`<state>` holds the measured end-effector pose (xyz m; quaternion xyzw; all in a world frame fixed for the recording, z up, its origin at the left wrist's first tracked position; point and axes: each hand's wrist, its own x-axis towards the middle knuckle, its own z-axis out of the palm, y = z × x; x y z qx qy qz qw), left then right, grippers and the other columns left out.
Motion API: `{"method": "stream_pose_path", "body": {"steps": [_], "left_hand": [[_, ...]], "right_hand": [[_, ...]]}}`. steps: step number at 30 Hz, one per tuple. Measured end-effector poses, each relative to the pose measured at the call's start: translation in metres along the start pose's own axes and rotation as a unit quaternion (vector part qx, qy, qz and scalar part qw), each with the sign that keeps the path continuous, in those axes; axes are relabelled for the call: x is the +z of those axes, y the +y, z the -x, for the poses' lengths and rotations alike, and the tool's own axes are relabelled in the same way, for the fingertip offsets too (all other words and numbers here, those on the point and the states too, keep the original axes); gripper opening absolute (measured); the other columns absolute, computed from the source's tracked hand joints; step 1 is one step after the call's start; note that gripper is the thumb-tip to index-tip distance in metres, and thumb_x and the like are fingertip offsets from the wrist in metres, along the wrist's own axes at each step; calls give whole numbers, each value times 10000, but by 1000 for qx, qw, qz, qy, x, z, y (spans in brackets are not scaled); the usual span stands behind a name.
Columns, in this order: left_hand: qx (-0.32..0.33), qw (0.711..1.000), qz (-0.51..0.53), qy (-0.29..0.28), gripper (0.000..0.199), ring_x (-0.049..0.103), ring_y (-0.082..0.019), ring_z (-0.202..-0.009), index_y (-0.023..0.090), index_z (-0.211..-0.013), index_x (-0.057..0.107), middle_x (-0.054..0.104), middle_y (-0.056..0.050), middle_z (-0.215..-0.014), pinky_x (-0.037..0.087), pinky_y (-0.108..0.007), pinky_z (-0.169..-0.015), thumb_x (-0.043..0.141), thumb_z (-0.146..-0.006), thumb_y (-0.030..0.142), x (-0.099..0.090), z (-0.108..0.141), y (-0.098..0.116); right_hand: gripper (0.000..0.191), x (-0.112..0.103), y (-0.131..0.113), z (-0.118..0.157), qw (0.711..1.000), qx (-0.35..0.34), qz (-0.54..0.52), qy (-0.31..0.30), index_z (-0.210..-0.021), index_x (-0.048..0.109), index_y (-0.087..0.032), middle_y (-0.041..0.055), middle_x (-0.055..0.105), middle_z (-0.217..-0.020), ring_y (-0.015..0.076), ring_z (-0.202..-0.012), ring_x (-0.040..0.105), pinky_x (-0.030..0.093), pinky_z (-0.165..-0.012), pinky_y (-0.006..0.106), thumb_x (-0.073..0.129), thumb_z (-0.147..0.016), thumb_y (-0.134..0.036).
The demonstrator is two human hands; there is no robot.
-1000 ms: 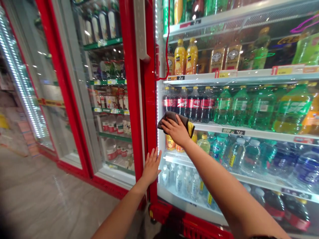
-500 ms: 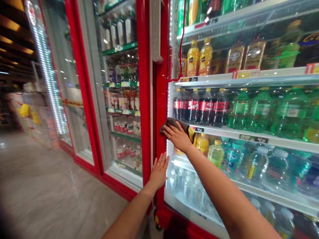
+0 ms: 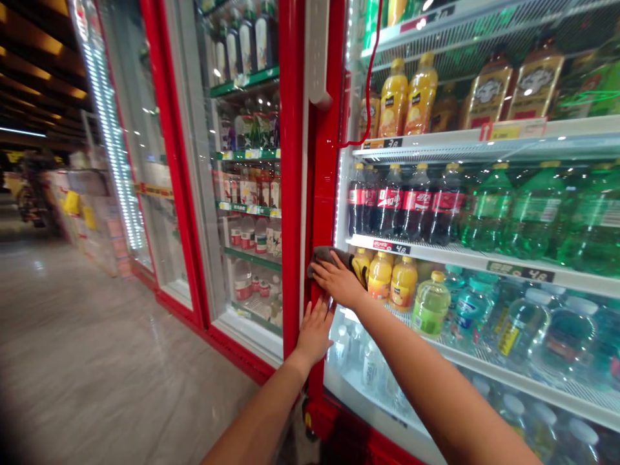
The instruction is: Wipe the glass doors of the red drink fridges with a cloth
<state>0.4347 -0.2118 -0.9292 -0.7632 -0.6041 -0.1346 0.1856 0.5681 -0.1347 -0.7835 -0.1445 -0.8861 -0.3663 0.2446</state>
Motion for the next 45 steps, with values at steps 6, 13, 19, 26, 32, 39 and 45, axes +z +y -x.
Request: {"method": "stream_pose_path", "body": {"steps": [6,13,19,26,32,39,45], "left_hand": [[7,1000,-5,11,1118,106,-298,-1560,200,-1614,140,126,-142,-1678,164,-555,-1259,813,-738,372,1,-3,-2],[23,999,-43,13,877,147,-240,-1555,189,-1617,122,232,-118,-1660,199,-507,-1265,604,-885,233,12,23,-1],[45,997,-57,37,882,78,-261,-1559,193,-1616,92,84,-80,-1691,249,-514,-1247,552,-866,143,5,51,-9],[-18,998,-37,55,1025,41,-296,-1560,120,-1605,117,105,-152,-1684,206,-525,-1255,721,-784,234,-11,45,6],[-22,996,-26,77,999,26,-304,-1562,130,-1607,93,119,-161,-1685,195,-558,-1246,688,-809,220,-23,39,8],[-1,995,-14,97,1036,80,-317,-1560,138,-1605,116,123,-166,-1685,218,-536,-1245,730,-774,210,-30,32,23],[7,993,-3,119,1056,62,-321,-1561,146,-1611,69,114,-166,-1687,230,-546,-1238,731,-794,244,-40,14,36]], "right_hand": [[330,1,7,-6,1000,-5,3,15,-1281,664,-247,40,565,-1480,252,-1395,487,222,-1245,567,521,-987,-201],[324,14,-13,17,998,-54,-19,-25,-1264,678,-227,54,595,-1450,231,-1364,515,167,-1264,542,568,-959,-225],[505,-20,9,36,997,66,28,16,-1449,522,-224,66,441,-1577,262,-1427,429,104,-1263,573,539,-949,-153],[392,10,-35,90,1000,-8,2,5,-1348,609,-216,47,550,-1496,218,-1380,486,114,-1274,513,541,-963,-187],[458,-10,-22,101,997,72,23,11,-1420,542,-237,31,477,-1556,224,-1424,432,83,-1272,527,512,-971,-154],[453,11,-57,136,999,31,6,22,-1416,544,-239,37,559,-1489,192,-1361,496,98,-1271,500,514,-970,-169],[555,-31,-30,157,984,173,48,10,-1491,471,-288,17,464,-1562,229,-1398,461,33,-1268,527,512,-955,-152]]}}
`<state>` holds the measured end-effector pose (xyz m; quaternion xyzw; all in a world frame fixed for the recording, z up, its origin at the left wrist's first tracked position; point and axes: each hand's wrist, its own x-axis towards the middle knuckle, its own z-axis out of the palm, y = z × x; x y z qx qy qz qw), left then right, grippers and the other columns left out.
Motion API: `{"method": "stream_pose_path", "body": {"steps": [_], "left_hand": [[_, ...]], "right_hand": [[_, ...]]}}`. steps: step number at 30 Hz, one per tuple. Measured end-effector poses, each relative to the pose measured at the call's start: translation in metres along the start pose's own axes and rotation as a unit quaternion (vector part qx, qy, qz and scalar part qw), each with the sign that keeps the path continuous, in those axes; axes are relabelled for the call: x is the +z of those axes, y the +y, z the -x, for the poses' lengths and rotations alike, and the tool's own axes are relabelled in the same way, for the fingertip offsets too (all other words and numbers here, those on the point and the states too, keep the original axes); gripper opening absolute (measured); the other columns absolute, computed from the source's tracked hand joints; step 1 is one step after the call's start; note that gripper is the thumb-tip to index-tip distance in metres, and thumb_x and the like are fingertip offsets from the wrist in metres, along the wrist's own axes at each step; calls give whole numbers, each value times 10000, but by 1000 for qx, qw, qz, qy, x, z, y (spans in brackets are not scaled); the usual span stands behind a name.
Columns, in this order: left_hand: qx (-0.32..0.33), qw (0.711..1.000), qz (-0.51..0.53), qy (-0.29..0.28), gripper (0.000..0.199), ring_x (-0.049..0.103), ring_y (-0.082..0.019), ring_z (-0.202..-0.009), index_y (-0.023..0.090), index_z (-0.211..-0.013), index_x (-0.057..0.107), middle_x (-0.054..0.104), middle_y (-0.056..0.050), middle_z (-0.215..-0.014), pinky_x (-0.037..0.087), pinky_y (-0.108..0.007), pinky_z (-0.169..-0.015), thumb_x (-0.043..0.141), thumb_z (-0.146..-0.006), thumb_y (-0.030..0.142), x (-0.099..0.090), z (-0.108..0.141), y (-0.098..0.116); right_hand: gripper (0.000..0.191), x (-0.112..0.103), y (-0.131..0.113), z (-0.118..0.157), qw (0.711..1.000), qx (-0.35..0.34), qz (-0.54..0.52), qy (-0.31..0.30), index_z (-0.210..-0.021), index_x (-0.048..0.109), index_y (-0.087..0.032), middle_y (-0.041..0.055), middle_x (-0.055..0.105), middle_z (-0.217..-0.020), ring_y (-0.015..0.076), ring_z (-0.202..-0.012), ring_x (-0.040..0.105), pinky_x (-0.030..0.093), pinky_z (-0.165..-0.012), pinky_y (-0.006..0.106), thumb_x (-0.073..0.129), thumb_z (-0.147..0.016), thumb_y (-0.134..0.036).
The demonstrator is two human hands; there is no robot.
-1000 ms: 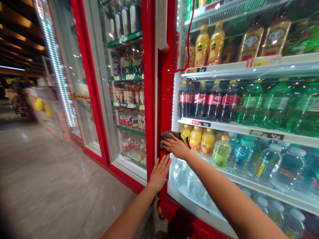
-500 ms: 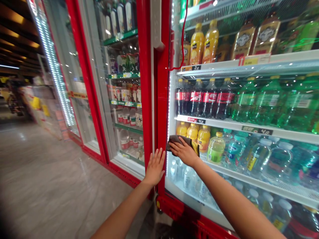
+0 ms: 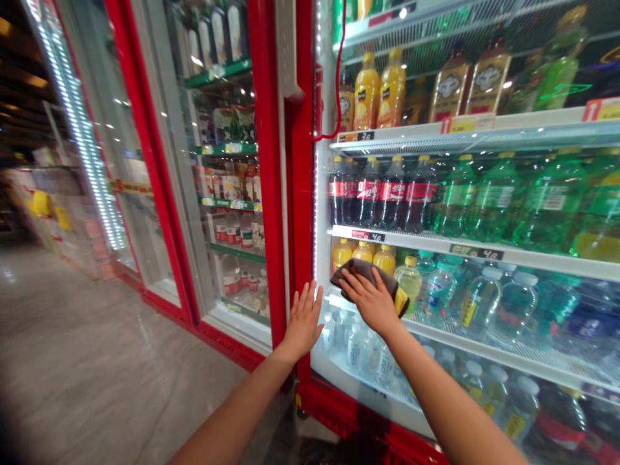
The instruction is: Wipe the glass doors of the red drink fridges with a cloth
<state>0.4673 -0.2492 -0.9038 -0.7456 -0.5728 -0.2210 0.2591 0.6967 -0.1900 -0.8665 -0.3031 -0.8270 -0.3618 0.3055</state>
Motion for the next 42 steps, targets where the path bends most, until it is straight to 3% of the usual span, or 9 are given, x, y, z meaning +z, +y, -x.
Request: {"method": "stream_pose_path", "body": {"steps": [3,7,14,18,22,26,30,36,42], "left_hand": [[13,1000,12,4,1040,63,-313,-1563,153,-1613,59,115,-158,-1690,214,-549,-1244,716,-813,248,2,-11,8],[24,999,24,11,1034,50,-320,-1562,140,-1612,38,107,-173,-1688,211,-561,-1241,700,-826,256,5,-19,19],[33,998,49,27,1086,24,-306,-1561,160,-1609,-52,110,-175,-1686,216,-563,-1240,696,-823,213,-1,-39,35],[47,997,55,18,1184,8,-332,-1555,173,-1607,-70,88,-193,-1685,209,-579,-1236,774,-784,282,3,-47,41],[40,998,52,3,1309,-4,-355,-1549,185,-1605,-87,37,-215,-1680,217,-592,-1225,852,-701,303,9,-47,48],[27,998,48,6,1299,-14,-345,-1552,156,-1603,-93,32,-226,-1676,148,-594,-1239,838,-707,285,10,-49,57],[35,998,54,18,1228,-34,-330,-1554,148,-1604,-87,31,-211,-1680,141,-585,-1245,789,-753,276,5,-55,72],[94,993,65,32,1164,-31,-328,-1554,181,-1611,-66,13,-177,-1689,152,-578,-1250,755,-792,284,-6,-64,93],[110,990,74,36,1183,-45,-342,-1550,194,-1608,-93,8,-170,-1689,141,-606,-1246,756,-789,274,-13,-77,113]], "right_hand": [[596,-14,6,23,993,113,38,23,-1529,419,-312,17,418,-1587,264,-1430,422,4,-1256,561,496,-958,-161],[595,1,-13,50,998,53,19,-7,-1509,447,-325,-12,434,-1577,220,-1378,484,31,-1269,503,459,-951,-119],[598,-4,3,17,997,79,24,7,-1535,404,-326,-20,417,-1587,206,-1433,417,7,-1269,462,458,-969,-143],[658,-4,-4,64,976,213,47,20,-1573,325,-348,29,424,-1583,279,-1435,419,34,-1246,553,462,-957,-161],[691,5,-24,106,977,209,30,-23,-1573,312,-376,25,482,-1547,281,-1392,481,77,-1245,561,463,-938,-151],[712,-12,3,86,990,132,19,-37,-1574,306,-377,-9,443,-1573,239,-1419,449,56,-1261,532,447,-923,-125],[755,-37,40,79,975,213,50,20,-1575,314,-355,23,407,-1596,298,-1461,383,55,-1239,608,501,-882,-118],[733,-29,20,119,962,262,71,6,-1560,355,-324,63,431,-1582,318,-1471,363,77,-1215,655,509,-879,-103],[724,-46,51,86,978,201,53,2,-1553,359,-362,-1,424,-1587,265,-1469,370,7,-1251,570,519,-891,-119]]}}
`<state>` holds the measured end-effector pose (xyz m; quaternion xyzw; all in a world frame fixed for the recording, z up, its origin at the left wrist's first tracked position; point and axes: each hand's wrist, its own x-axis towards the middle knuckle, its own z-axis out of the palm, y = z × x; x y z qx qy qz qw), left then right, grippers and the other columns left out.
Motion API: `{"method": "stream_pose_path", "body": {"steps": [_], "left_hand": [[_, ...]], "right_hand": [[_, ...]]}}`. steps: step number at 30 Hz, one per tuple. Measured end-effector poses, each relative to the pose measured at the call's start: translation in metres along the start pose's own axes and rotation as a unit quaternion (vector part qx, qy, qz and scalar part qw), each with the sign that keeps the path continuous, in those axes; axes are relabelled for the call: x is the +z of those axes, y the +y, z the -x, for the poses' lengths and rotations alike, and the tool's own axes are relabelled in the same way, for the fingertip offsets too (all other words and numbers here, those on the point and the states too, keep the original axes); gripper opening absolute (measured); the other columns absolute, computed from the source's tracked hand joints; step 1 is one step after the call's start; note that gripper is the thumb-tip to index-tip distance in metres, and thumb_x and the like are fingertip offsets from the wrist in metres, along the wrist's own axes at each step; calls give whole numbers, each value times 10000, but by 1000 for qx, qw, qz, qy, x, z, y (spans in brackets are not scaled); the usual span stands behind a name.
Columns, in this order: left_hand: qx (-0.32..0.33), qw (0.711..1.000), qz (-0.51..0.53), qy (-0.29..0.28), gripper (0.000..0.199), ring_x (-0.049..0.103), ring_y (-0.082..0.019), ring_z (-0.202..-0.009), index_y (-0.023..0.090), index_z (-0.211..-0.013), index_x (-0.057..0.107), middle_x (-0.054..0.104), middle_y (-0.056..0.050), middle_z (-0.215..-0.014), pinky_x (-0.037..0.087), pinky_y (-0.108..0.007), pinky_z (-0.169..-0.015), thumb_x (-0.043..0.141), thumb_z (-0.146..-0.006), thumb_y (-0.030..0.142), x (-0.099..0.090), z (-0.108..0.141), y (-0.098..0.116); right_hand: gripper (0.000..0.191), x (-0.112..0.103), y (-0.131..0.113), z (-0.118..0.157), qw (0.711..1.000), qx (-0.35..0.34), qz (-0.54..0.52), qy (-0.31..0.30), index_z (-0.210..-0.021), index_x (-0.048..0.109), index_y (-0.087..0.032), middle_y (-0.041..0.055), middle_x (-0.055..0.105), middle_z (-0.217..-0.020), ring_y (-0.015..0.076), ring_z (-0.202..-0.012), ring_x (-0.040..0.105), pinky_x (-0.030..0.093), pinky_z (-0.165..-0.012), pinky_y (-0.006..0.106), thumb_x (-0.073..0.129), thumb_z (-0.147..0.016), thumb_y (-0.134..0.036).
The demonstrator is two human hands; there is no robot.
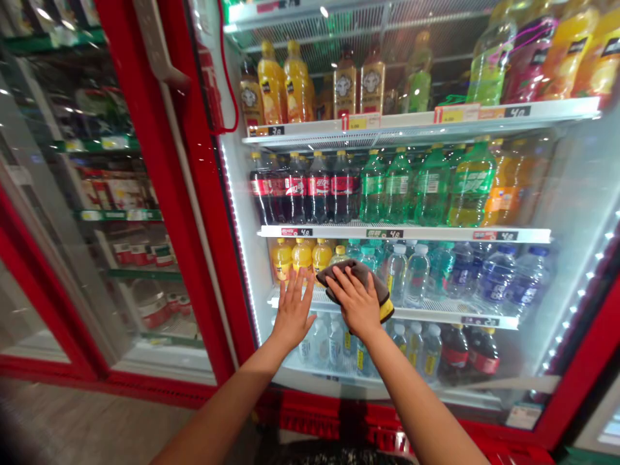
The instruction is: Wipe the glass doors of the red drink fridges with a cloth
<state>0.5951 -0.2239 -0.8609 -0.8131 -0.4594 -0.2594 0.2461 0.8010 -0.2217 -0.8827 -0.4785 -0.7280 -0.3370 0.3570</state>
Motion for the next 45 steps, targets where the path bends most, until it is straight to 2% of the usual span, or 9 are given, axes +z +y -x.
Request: {"method": "stream_pose_path", "body": {"steps": [5,8,12,17,21,27,33,40,45], "left_hand": [[33,999,11,-3,1205,-31,-353,-1552,213,-1607,-106,-7,-159,-1692,106,-615,-1251,769,-784,305,1,-9,14],[48,999,17,0,1210,-45,-364,-1549,231,-1610,-95,-16,-145,-1697,118,-623,-1247,778,-777,318,1,-14,22],[62,998,27,4,1199,-69,-363,-1547,232,-1614,-70,-18,-142,-1698,119,-619,-1249,785,-775,303,3,-24,35],[77,996,35,3,1228,-51,-370,-1548,251,-1614,-66,-12,-131,-1698,101,-639,-1245,809,-756,327,11,-35,53],[74,997,27,6,1283,-53,-409,-1538,263,-1618,-27,-25,-141,-1694,98,-687,-1223,859,-699,387,20,-38,59],[60,998,-5,-5,1290,-84,-405,-1529,266,-1621,49,30,-146,-1689,127,-697,-1213,898,-657,392,30,-41,59],[56,998,-14,-4,1291,-74,-401,-1529,259,-1620,93,70,-164,-1684,117,-694,-1214,917,-634,390,38,-42,57],[54,998,-24,1,1309,-85,-388,-1526,271,-1619,72,57,-159,-1681,98,-697,-1212,921,-629,394,43,-43,56],[58,998,-24,3,1292,-64,-400,-1527,262,-1617,103,82,-170,-1679,91,-691,-1214,922,-627,397,42,-44,55]], "right_hand": [[757,2,12,36,991,115,8,72,-1589,286,-324,93,375,-1611,360,-1501,293,84,-1193,694,540,-890,-183],[748,10,3,62,996,86,4,32,-1579,305,-337,79,438,-1577,324,-1488,332,66,-1206,671,495,-885,-135],[742,-1,20,46,1000,21,10,-12,-1544,364,-383,4,491,-1544,250,-1448,405,10,-1248,567,491,-869,-102],[765,-17,62,52,988,137,64,30,-1576,318,-312,83,350,-1627,350,-1513,267,141,-1191,681,551,-859,-180],[757,-9,53,83,987,139,78,10,-1580,315,-283,118,342,-1627,375,-1526,221,181,-1163,714,546,-865,-186],[653,-22,60,40,999,0,42,-26,-1505,434,-395,-18,480,-1551,245,-1462,381,66,-1249,578,505,-910,-137],[716,-25,75,67,977,179,62,94,-1570,341,-300,99,420,-1588,335,-1514,273,166,-1199,649,535,-894,-165],[718,-19,63,46,998,50,44,23,-1541,378,-377,2,485,-1549,265,-1475,358,39,-1240,588,500,-880,-125],[766,-27,102,52,976,174,70,113,-1573,325,-332,64,394,-1607,330,-1506,290,139,-1201,646,525,-854,-158]]}}
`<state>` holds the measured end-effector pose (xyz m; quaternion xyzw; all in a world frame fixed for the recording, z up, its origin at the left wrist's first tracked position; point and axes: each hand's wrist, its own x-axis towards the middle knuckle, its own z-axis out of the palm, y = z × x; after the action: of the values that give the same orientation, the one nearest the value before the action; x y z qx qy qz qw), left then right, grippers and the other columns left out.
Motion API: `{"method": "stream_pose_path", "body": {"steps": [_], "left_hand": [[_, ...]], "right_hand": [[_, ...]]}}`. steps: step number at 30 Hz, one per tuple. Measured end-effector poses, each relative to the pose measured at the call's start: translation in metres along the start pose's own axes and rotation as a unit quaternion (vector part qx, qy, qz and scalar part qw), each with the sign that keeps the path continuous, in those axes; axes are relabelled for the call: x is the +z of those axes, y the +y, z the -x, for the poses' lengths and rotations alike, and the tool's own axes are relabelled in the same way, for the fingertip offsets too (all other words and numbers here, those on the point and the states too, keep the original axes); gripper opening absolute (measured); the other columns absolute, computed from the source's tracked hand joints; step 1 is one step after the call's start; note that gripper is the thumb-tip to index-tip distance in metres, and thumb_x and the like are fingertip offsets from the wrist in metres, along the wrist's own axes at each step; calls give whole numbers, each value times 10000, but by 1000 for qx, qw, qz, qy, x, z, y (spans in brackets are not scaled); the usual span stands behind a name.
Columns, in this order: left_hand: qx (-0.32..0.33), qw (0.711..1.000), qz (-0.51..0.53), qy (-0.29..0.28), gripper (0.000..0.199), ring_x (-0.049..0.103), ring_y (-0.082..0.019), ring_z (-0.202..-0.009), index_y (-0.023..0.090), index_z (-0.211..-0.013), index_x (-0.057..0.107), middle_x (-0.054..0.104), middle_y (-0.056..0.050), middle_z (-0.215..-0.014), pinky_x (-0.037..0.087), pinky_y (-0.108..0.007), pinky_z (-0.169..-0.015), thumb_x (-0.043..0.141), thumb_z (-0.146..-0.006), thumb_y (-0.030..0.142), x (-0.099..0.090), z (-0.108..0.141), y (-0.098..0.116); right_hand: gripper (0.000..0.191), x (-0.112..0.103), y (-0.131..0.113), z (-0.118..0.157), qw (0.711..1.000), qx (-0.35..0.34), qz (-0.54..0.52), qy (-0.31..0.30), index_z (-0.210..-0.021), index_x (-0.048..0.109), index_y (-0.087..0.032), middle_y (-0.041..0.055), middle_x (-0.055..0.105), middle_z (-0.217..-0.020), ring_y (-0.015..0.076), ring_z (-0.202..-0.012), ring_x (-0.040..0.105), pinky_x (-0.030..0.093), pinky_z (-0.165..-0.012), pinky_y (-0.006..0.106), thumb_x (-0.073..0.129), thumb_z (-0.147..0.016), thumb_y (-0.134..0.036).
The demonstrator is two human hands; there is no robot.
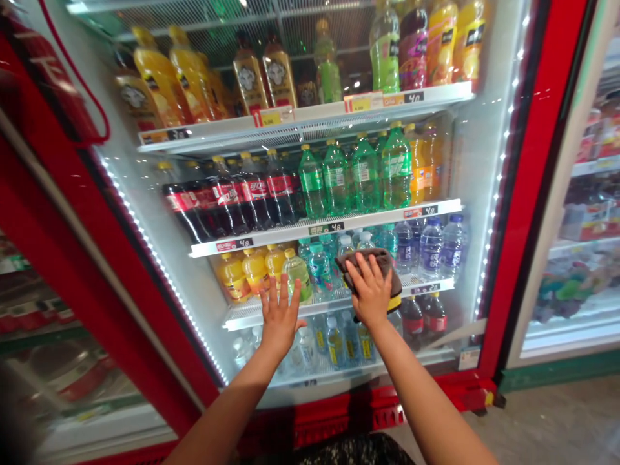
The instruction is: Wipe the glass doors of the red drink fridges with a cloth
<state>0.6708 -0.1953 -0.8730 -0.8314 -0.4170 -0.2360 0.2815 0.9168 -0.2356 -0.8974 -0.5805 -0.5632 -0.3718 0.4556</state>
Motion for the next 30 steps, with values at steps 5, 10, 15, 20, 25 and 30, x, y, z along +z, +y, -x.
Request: {"method": "stream_pose_path", "body": {"steps": [5,10,15,20,25,30], "left_hand": [[3,1000,-12,12,1297,-31,-410,-1528,254,-1606,172,120,-193,-1669,114,-685,-1209,940,-577,442,3,0,-1],[6,1000,-10,22,1281,-18,-407,-1532,245,-1602,193,118,-198,-1666,118,-684,-1207,938,-579,441,2,-2,-2],[11,1000,3,22,1264,-34,-414,-1529,222,-1612,129,60,-202,-1669,104,-690,-1207,910,-637,418,-4,-1,-1],[21,998,12,54,1154,-39,-389,-1538,241,-1616,74,-8,-151,-1682,91,-655,-1228,822,-737,263,-8,1,20],[112,992,0,54,1092,-10,-328,-1554,312,-1609,127,21,-69,-1693,93,-594,-1252,795,-750,233,-8,-12,53],[130,991,-2,15,1196,-56,-359,-1541,320,-1605,145,3,-80,-1688,88,-639,-1233,883,-669,418,3,-23,68]], "right_hand": [[735,-1,-1,56,999,25,9,-38,-1567,342,-282,106,396,-1601,346,-1527,231,181,-1168,691,508,-866,-136],[677,-8,6,20,988,-116,-9,-103,-1492,452,-384,-4,485,-1551,241,-1489,336,102,-1239,587,491,-880,-97],[804,-14,41,19,995,93,25,-12,-1575,316,-308,92,325,-1638,353,-1525,237,271,-1133,700,486,-816,-107],[794,-18,33,47,996,-2,15,-88,-1563,345,-298,97,353,-1626,336,-1529,232,276,-1149,677,476,-818,-59],[732,-24,58,15,996,-44,13,-78,-1510,431,-357,43,445,-1578,275,-1509,299,216,-1201,619,477,-846,-52],[862,-16,69,50,988,150,41,-11,-1591,265,-270,133,310,-1640,355,-1535,207,371,-1079,680,475,-784,-51]]}}
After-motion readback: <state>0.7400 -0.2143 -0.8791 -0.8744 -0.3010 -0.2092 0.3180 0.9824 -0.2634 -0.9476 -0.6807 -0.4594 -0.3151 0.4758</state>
